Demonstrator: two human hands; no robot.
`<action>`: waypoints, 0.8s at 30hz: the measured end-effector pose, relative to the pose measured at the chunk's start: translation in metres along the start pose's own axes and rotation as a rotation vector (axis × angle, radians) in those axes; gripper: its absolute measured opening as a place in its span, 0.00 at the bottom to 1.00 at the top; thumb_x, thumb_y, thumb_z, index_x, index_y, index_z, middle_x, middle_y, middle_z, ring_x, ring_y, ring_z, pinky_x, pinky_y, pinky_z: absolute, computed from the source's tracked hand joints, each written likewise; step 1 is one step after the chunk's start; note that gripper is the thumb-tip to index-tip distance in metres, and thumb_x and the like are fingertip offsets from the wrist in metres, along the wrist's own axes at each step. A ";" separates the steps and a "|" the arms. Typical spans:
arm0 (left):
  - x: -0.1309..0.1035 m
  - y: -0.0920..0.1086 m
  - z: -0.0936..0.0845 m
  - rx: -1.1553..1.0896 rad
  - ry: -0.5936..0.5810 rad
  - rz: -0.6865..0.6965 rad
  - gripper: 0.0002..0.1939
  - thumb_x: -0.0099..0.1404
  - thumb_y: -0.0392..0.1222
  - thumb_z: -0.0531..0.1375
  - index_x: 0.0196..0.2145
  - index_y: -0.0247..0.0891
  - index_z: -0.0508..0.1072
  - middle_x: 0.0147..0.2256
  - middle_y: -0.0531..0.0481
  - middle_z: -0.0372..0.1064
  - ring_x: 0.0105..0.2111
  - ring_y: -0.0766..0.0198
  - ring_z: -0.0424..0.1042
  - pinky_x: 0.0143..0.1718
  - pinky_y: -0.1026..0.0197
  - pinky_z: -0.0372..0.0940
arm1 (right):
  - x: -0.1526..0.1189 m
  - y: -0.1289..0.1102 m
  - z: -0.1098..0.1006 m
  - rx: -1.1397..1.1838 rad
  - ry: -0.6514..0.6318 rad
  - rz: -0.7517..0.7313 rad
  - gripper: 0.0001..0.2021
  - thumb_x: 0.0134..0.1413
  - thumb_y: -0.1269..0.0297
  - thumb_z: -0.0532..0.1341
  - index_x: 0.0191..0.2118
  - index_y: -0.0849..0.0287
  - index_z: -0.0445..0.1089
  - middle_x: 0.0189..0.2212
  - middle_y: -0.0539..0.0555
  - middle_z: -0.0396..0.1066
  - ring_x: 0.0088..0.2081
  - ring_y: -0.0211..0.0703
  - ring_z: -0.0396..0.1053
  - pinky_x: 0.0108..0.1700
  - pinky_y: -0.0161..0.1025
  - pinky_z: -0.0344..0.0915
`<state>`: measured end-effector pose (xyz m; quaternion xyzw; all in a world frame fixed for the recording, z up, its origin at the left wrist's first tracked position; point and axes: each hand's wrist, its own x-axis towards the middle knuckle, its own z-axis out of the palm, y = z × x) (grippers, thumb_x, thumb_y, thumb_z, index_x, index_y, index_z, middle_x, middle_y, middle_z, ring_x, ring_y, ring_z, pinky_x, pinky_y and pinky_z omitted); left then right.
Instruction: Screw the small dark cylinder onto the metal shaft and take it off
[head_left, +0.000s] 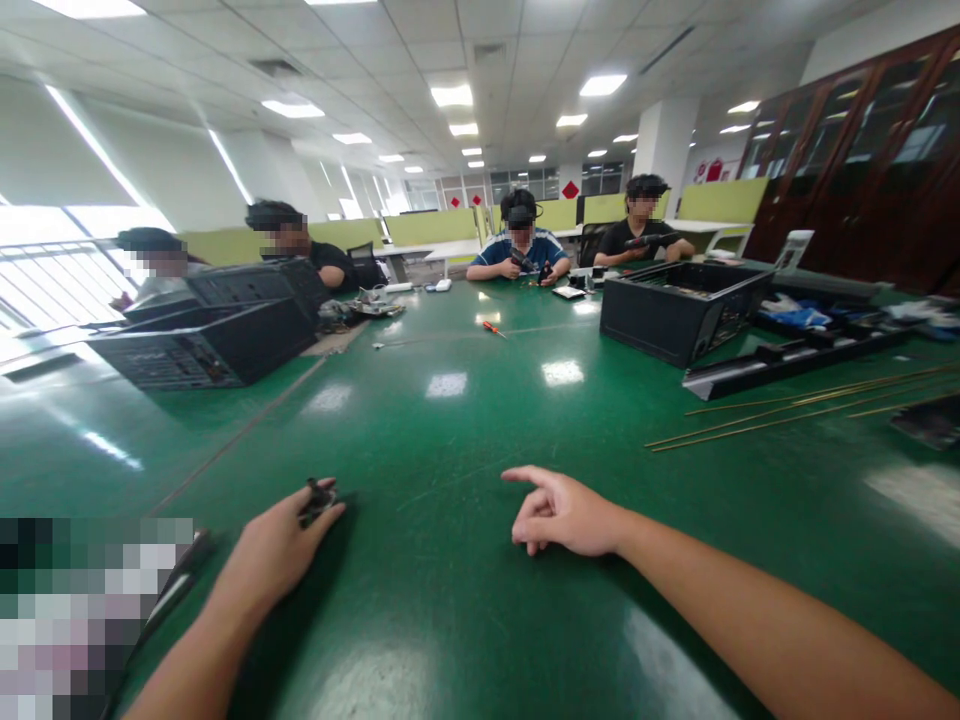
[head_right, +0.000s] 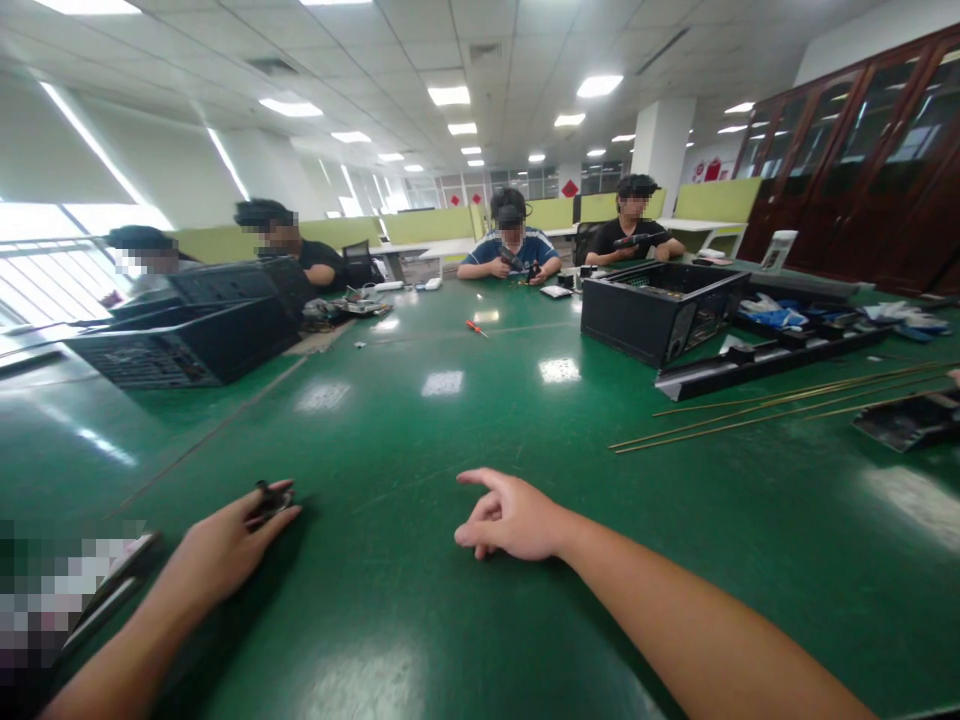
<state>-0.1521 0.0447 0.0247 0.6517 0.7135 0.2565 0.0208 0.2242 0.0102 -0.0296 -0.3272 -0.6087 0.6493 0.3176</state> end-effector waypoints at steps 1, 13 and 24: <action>-0.005 0.016 0.009 -0.031 -0.064 0.066 0.22 0.52 0.52 0.63 0.44 0.41 0.78 0.37 0.48 0.80 0.37 0.51 0.78 0.41 0.56 0.72 | 0.000 -0.001 -0.001 0.020 0.036 -0.014 0.41 0.50 0.62 0.69 0.66 0.57 0.49 0.33 0.51 0.74 0.28 0.37 0.72 0.31 0.34 0.66; -0.055 0.149 0.066 -0.257 -0.348 0.675 0.23 0.58 0.39 0.64 0.53 0.44 0.71 0.42 0.46 0.75 0.42 0.56 0.75 0.47 0.55 0.68 | -0.006 -0.005 -0.015 -0.324 0.203 -0.170 0.37 0.45 0.62 0.72 0.60 0.55 0.55 0.43 0.55 0.71 0.30 0.35 0.70 0.31 0.33 0.66; -0.059 0.140 0.069 -0.365 -0.318 0.709 0.13 0.60 0.42 0.65 0.44 0.42 0.76 0.38 0.48 0.76 0.39 0.59 0.74 0.42 0.58 0.68 | -0.011 -0.013 0.000 -0.687 0.250 -0.229 0.15 0.47 0.66 0.68 0.43 0.58 0.73 0.28 0.48 0.71 0.25 0.36 0.66 0.29 0.32 0.61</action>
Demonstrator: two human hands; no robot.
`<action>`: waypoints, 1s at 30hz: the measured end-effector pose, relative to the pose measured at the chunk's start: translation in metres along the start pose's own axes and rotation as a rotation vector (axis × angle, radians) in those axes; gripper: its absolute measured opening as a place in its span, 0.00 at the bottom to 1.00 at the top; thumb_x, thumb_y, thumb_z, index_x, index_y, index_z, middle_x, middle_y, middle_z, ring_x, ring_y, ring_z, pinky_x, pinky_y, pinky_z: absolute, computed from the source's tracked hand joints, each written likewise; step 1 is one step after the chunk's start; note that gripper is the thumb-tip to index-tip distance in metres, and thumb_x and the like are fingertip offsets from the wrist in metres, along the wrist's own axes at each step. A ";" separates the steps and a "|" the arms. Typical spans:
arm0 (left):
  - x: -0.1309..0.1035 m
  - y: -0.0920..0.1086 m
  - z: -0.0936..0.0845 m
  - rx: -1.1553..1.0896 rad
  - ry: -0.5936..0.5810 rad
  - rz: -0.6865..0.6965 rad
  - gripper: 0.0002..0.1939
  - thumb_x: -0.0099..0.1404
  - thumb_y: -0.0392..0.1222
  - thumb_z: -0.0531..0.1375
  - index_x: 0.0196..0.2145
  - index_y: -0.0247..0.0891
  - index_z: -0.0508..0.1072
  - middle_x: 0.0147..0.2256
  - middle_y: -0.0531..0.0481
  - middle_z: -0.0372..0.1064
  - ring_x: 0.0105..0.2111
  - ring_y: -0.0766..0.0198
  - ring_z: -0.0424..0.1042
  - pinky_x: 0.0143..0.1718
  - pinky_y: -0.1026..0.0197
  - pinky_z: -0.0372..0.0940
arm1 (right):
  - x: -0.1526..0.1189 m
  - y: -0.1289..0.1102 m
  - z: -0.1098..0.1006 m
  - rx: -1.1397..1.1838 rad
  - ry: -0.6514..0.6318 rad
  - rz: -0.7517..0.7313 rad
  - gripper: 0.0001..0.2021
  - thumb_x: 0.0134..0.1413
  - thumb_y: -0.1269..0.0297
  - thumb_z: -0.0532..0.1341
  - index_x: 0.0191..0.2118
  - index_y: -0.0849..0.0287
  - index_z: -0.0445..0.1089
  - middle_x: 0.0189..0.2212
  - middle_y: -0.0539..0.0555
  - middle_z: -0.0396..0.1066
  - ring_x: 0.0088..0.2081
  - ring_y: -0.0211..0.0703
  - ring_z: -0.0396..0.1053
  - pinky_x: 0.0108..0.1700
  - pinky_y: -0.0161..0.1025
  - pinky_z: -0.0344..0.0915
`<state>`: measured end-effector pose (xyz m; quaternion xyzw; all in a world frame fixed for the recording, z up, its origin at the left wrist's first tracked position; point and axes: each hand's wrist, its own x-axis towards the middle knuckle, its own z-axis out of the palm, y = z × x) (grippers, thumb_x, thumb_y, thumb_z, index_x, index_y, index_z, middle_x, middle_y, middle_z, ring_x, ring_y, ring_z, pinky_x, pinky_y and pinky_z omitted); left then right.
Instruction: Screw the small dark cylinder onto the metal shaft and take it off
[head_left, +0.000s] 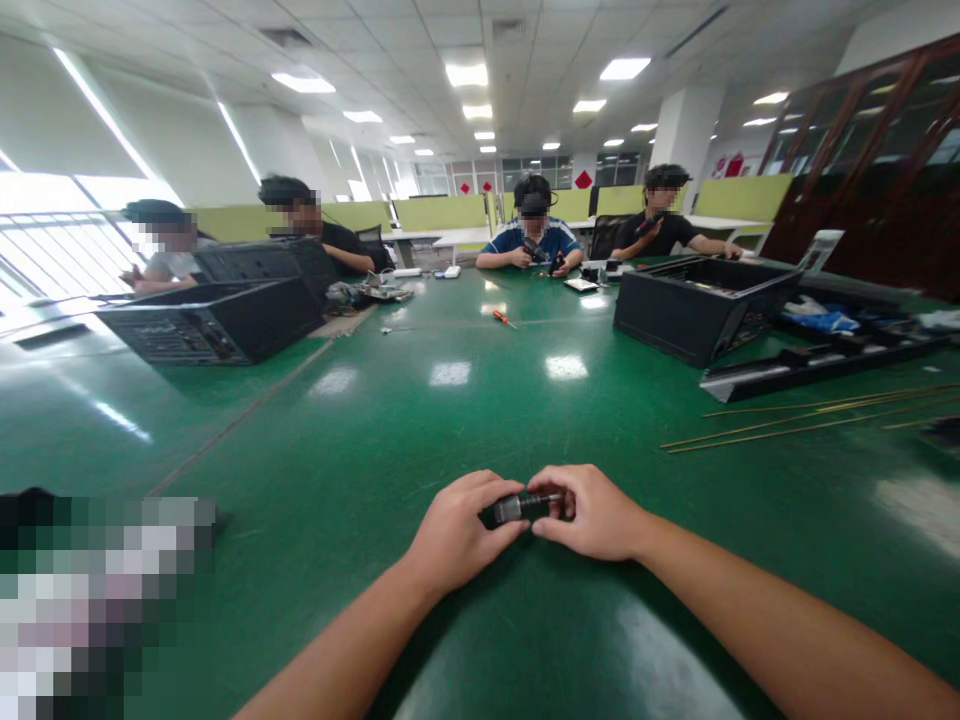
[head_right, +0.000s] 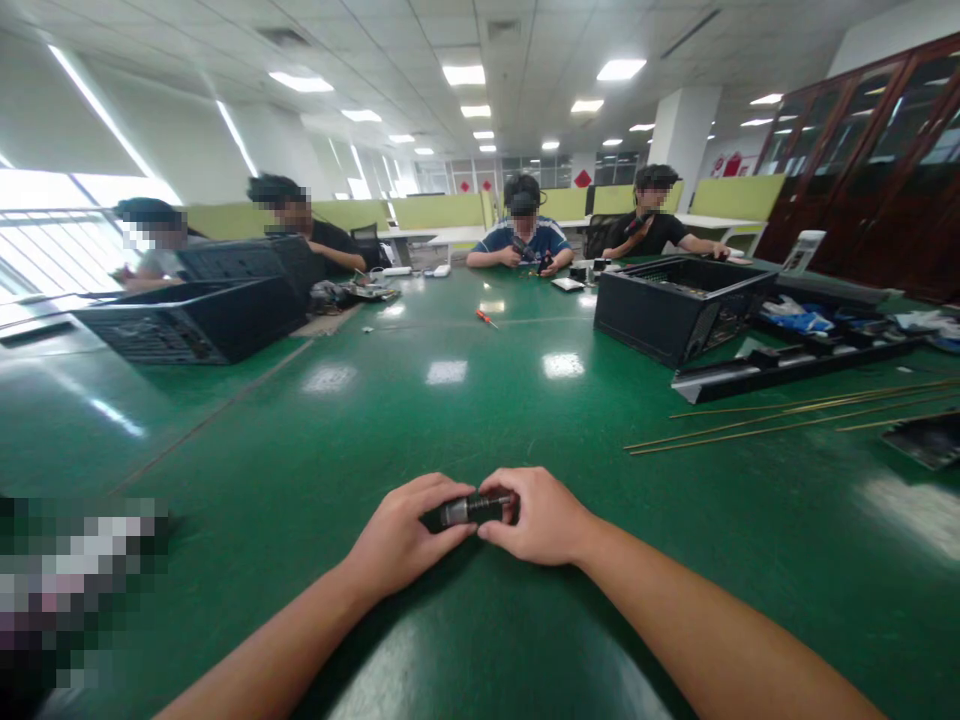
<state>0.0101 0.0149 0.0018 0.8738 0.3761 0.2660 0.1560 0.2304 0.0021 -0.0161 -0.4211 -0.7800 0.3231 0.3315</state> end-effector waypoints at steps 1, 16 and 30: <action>0.000 0.000 0.001 -0.012 0.001 0.006 0.14 0.60 0.42 0.64 0.45 0.42 0.76 0.39 0.48 0.76 0.39 0.60 0.74 0.43 0.59 0.69 | 0.000 -0.001 0.001 -0.018 0.011 -0.012 0.14 0.48 0.67 0.67 0.43 0.58 0.73 0.29 0.49 0.72 0.26 0.36 0.66 0.29 0.32 0.61; -0.003 -0.005 0.006 -0.023 0.023 0.013 0.12 0.60 0.43 0.65 0.43 0.42 0.75 0.37 0.50 0.75 0.39 0.61 0.74 0.43 0.58 0.67 | 0.001 0.004 0.008 -0.128 0.039 -0.142 0.06 0.56 0.68 0.64 0.40 0.57 0.76 0.33 0.50 0.76 0.35 0.40 0.71 0.38 0.35 0.62; -0.003 -0.004 0.006 -0.034 0.006 -0.019 0.13 0.59 0.42 0.67 0.42 0.43 0.75 0.38 0.51 0.76 0.40 0.61 0.74 0.45 0.58 0.67 | 0.001 0.004 0.008 -0.174 0.048 -0.170 0.05 0.57 0.66 0.63 0.40 0.57 0.75 0.34 0.51 0.77 0.35 0.41 0.72 0.39 0.35 0.63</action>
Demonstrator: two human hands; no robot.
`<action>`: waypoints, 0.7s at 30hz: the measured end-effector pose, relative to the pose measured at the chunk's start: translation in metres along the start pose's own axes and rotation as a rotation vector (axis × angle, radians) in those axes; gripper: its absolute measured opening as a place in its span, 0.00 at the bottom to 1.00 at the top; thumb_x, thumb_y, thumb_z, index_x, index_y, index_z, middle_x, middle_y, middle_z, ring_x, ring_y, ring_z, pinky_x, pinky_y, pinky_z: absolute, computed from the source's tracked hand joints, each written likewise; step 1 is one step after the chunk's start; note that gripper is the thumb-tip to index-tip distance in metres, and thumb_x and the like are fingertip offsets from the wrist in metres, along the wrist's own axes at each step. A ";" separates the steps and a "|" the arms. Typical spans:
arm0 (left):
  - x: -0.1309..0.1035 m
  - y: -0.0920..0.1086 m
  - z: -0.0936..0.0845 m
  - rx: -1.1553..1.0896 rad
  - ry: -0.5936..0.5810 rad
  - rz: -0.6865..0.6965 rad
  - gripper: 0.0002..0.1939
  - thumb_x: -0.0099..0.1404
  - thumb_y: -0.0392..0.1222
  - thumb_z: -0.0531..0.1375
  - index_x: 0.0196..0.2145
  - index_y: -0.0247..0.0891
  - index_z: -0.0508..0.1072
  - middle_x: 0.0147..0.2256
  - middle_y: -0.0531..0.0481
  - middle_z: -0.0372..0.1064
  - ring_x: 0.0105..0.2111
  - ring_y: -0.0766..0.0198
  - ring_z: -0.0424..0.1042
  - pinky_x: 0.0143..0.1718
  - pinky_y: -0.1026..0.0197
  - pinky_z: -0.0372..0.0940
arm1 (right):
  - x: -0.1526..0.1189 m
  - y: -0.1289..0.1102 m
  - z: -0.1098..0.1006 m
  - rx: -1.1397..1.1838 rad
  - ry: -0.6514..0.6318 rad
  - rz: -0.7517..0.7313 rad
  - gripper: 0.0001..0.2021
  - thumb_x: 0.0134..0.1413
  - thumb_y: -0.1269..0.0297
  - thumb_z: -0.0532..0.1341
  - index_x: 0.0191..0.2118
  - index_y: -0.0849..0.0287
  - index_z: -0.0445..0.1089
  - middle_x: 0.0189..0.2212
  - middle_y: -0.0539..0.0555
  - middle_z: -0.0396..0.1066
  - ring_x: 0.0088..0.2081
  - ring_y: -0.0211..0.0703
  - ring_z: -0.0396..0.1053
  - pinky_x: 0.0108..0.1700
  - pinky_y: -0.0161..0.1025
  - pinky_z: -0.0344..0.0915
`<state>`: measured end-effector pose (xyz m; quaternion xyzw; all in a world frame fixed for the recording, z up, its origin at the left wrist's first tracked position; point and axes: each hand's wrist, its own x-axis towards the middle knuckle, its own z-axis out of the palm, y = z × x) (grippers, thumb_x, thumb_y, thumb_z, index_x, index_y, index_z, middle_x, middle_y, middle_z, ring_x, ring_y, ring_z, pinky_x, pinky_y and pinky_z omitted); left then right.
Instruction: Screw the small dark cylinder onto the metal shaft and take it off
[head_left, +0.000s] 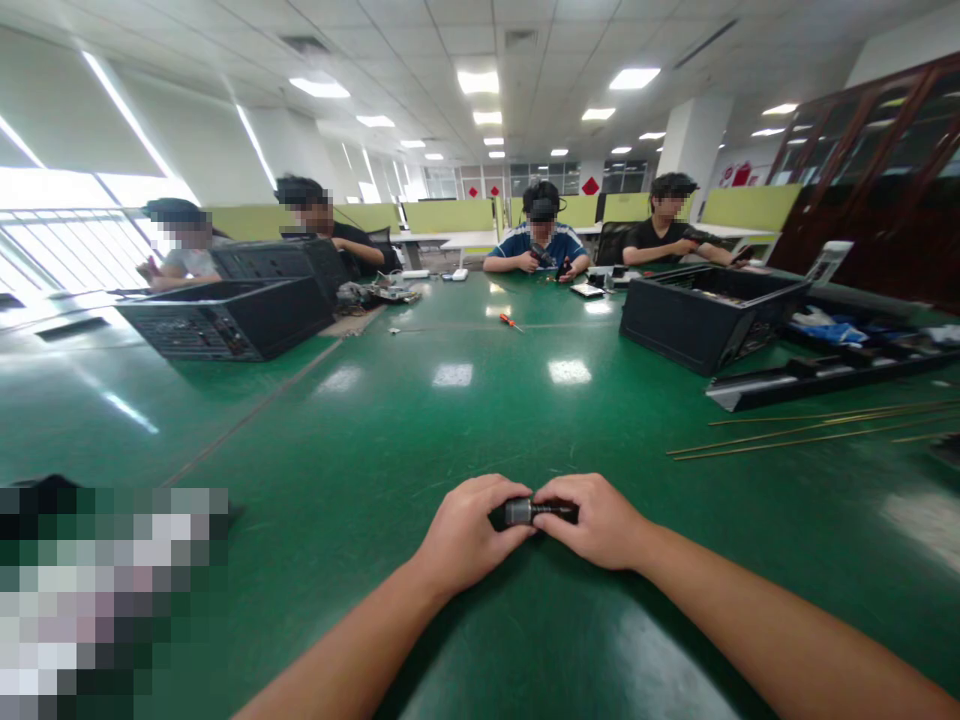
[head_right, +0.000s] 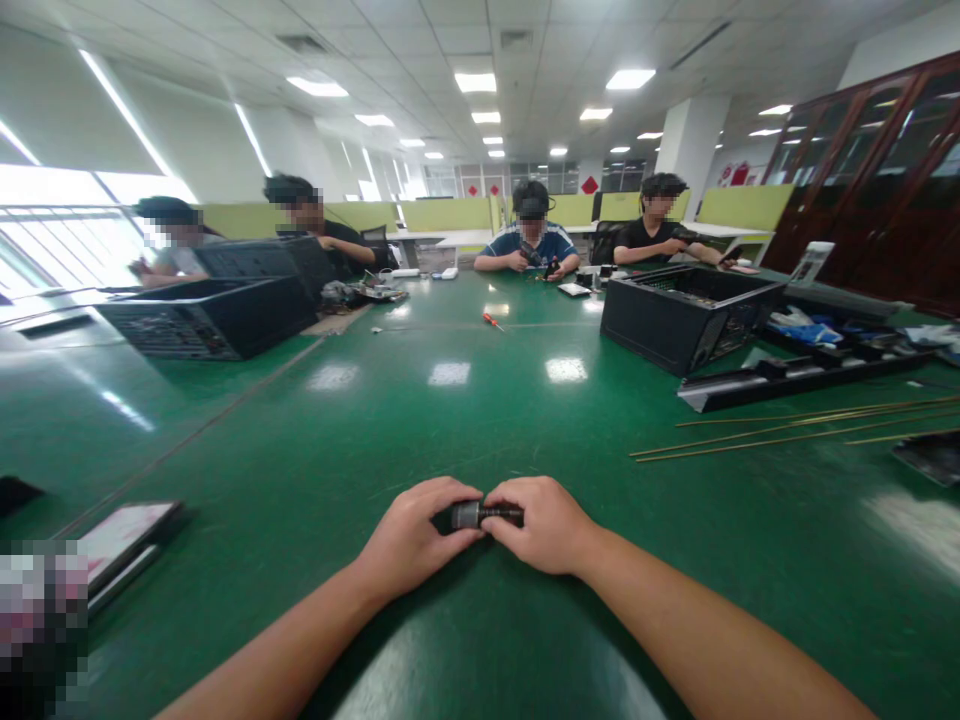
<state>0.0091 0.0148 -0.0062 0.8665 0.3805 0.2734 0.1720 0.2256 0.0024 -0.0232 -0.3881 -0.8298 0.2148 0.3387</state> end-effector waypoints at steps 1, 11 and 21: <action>0.000 0.000 0.000 0.001 -0.004 -0.006 0.13 0.59 0.42 0.67 0.42 0.43 0.75 0.38 0.51 0.76 0.40 0.61 0.74 0.45 0.58 0.66 | 0.000 0.000 0.000 -0.003 -0.002 0.004 0.06 0.57 0.66 0.63 0.40 0.57 0.75 0.34 0.51 0.77 0.35 0.41 0.72 0.39 0.36 0.63; 0.001 0.001 0.000 0.019 -0.003 -0.010 0.13 0.59 0.43 0.67 0.43 0.43 0.75 0.39 0.51 0.76 0.41 0.60 0.74 0.46 0.57 0.67 | -0.001 -0.001 0.000 -0.004 -0.003 0.026 0.06 0.57 0.65 0.63 0.40 0.56 0.75 0.34 0.51 0.77 0.35 0.41 0.72 0.39 0.36 0.63; 0.000 0.001 -0.002 0.043 0.016 -0.001 0.13 0.60 0.41 0.66 0.44 0.43 0.75 0.40 0.49 0.76 0.42 0.58 0.75 0.46 0.55 0.68 | 0.000 -0.001 -0.003 -0.017 -0.004 0.038 0.06 0.58 0.65 0.62 0.40 0.56 0.75 0.34 0.51 0.76 0.35 0.42 0.72 0.39 0.36 0.63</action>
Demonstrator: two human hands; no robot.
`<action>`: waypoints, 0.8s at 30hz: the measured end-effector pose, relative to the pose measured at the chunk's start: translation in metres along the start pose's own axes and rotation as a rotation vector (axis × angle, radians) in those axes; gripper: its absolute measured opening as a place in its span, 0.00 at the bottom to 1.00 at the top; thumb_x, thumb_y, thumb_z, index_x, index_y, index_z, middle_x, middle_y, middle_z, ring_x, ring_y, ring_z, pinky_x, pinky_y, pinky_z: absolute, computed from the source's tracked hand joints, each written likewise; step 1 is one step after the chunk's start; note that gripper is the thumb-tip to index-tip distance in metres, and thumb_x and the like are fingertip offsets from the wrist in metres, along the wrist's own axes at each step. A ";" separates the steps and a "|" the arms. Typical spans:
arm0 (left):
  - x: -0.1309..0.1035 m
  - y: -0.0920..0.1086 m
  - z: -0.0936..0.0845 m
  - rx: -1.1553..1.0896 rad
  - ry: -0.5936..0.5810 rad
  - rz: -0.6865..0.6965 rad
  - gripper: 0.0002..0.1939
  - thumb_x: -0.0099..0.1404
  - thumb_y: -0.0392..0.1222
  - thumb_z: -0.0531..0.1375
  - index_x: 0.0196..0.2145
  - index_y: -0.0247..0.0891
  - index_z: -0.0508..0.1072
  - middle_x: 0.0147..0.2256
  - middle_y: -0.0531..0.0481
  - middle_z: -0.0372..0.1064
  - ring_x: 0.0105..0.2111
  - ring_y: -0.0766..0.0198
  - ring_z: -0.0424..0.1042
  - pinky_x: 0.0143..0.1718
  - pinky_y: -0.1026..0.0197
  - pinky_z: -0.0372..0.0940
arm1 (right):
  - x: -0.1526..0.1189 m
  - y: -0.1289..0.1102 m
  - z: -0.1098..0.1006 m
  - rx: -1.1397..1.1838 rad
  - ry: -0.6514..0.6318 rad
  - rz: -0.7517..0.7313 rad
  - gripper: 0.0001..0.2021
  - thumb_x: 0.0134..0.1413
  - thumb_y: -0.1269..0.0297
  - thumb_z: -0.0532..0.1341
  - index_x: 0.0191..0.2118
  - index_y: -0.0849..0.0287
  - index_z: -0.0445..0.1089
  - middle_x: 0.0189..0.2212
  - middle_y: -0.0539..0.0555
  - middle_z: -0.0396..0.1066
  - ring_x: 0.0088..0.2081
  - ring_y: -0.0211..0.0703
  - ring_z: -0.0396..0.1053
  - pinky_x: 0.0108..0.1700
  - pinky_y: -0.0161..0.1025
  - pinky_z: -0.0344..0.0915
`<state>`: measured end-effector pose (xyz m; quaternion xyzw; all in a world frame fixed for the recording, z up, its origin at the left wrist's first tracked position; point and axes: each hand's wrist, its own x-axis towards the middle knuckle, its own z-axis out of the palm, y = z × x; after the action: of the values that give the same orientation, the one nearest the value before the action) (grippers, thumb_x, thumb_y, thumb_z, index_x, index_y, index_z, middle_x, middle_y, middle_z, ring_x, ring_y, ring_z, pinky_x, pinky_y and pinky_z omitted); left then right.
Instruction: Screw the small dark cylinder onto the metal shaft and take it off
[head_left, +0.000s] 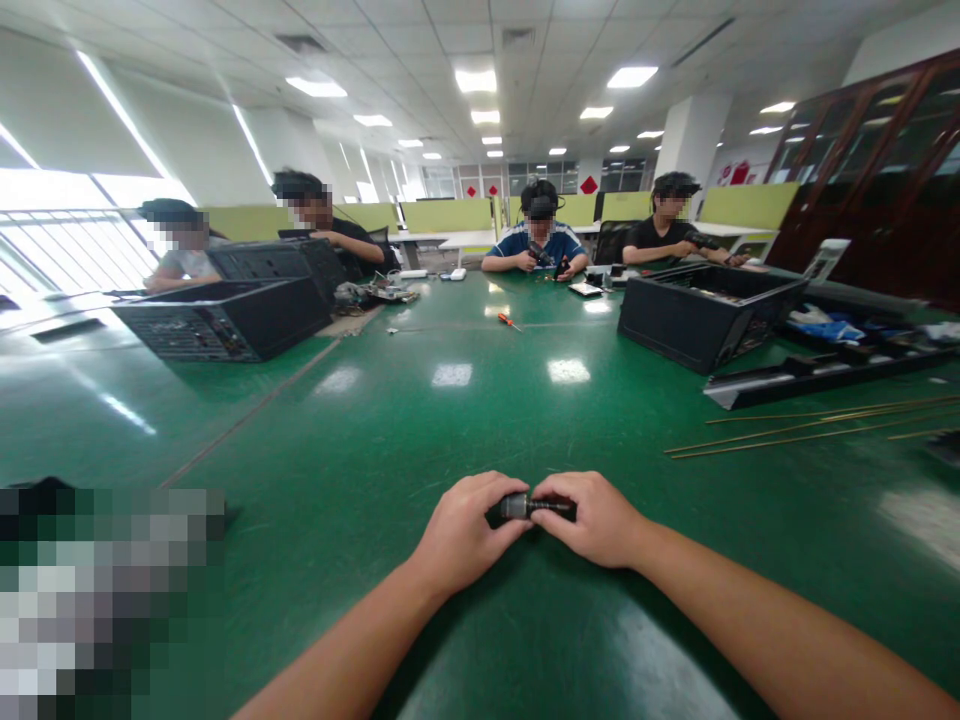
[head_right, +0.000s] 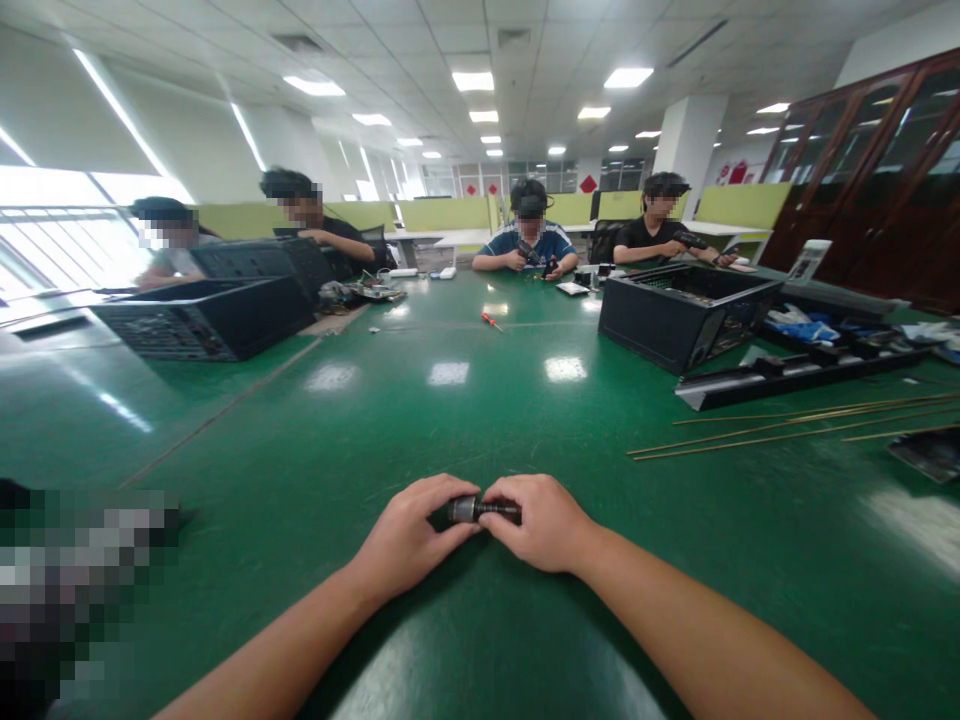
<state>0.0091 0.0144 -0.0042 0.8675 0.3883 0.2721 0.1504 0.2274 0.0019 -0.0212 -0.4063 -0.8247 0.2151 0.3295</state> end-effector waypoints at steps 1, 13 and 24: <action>0.000 0.000 0.000 0.000 0.004 -0.004 0.14 0.59 0.41 0.66 0.44 0.43 0.75 0.41 0.49 0.76 0.42 0.58 0.75 0.47 0.55 0.68 | 0.000 0.000 0.000 -0.001 0.004 0.000 0.06 0.58 0.65 0.62 0.40 0.56 0.75 0.34 0.51 0.76 0.35 0.42 0.72 0.39 0.36 0.63; 0.000 -0.001 0.001 -0.009 0.032 0.000 0.14 0.59 0.40 0.66 0.44 0.43 0.75 0.41 0.49 0.77 0.43 0.59 0.75 0.47 0.55 0.68 | 0.000 0.001 0.000 -0.017 0.021 -0.012 0.05 0.57 0.65 0.63 0.40 0.57 0.74 0.32 0.51 0.75 0.33 0.40 0.71 0.37 0.35 0.62; 0.001 0.000 -0.002 -0.020 0.052 0.001 0.14 0.60 0.39 0.65 0.44 0.43 0.74 0.41 0.49 0.76 0.43 0.59 0.75 0.47 0.55 0.68 | 0.001 0.000 -0.003 -0.034 0.032 -0.008 0.04 0.57 0.65 0.62 0.38 0.57 0.74 0.30 0.50 0.74 0.31 0.40 0.70 0.35 0.35 0.61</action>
<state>0.0081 0.0151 -0.0025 0.8589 0.3886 0.2985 0.1489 0.2288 0.0027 -0.0190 -0.4120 -0.8244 0.1930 0.3366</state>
